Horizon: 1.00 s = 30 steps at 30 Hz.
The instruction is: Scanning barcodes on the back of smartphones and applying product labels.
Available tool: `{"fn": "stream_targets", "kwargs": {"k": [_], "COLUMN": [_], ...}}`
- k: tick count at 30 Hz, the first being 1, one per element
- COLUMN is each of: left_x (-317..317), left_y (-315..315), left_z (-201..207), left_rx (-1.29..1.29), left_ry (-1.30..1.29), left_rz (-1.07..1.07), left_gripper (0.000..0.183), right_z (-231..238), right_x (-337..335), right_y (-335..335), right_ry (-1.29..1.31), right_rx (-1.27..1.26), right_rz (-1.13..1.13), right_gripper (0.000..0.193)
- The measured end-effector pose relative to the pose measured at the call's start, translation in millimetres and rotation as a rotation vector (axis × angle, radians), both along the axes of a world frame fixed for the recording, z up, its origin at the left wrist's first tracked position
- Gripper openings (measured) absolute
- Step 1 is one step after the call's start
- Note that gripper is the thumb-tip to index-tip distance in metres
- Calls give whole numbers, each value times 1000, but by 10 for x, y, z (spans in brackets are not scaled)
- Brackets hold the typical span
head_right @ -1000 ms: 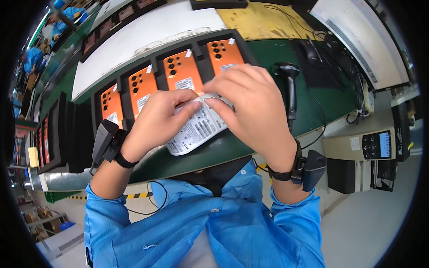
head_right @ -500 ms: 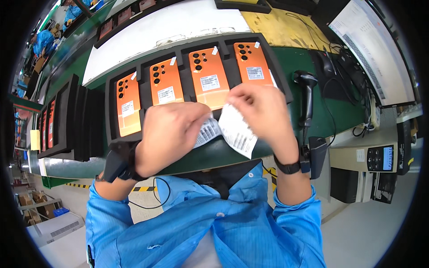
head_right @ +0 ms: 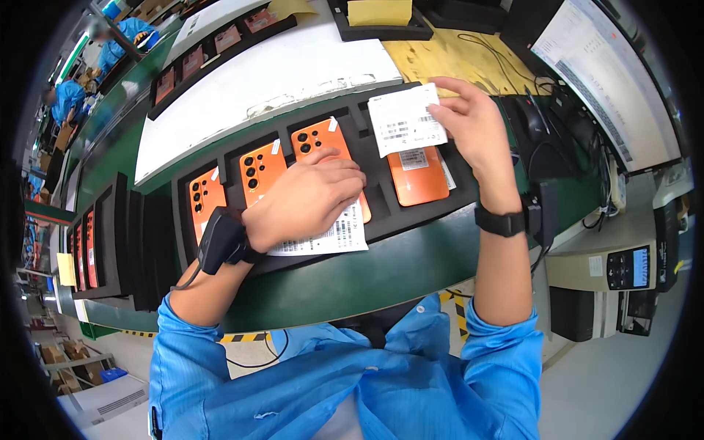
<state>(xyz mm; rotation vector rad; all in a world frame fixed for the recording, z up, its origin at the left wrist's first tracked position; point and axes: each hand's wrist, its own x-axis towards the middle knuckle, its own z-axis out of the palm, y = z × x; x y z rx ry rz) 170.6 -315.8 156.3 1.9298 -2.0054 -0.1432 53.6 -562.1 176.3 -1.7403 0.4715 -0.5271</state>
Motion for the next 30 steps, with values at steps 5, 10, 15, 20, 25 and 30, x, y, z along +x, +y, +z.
{"fn": "stream_targets", "kwargs": {"k": [5, 10, 15, 20, 25, 30], "left_x": [-63, -42, 85, 305, 662, 869], "left_y": [73, 58, 56, 171, 364, 629], "left_z": [132, 111, 110, 211, 219, 337], "left_rx": [-326, -357, -417, -457, -446, -239], "left_ry": [-85, -72, 82, 458, 750, 836], "left_rz": [13, 29, 148, 723, 712, 680], "left_gripper": [10, 11, 9, 28, 25, 23], "right_z": [-147, -469, -100, 241, 282, 244], "right_x": [451, 876, 704, 654, 1090, 1240], "right_y": [185, 727, 624, 630, 893, 834], "right_ry": [180, 134, 109, -72, 127, -231], "right_rx": [-321, -681, -894, -320, -232, -709], "right_rz": [-45, -4, -353, 311, 629, 253], "right_gripper": [24, 21, 26, 30, 23, 21]}}
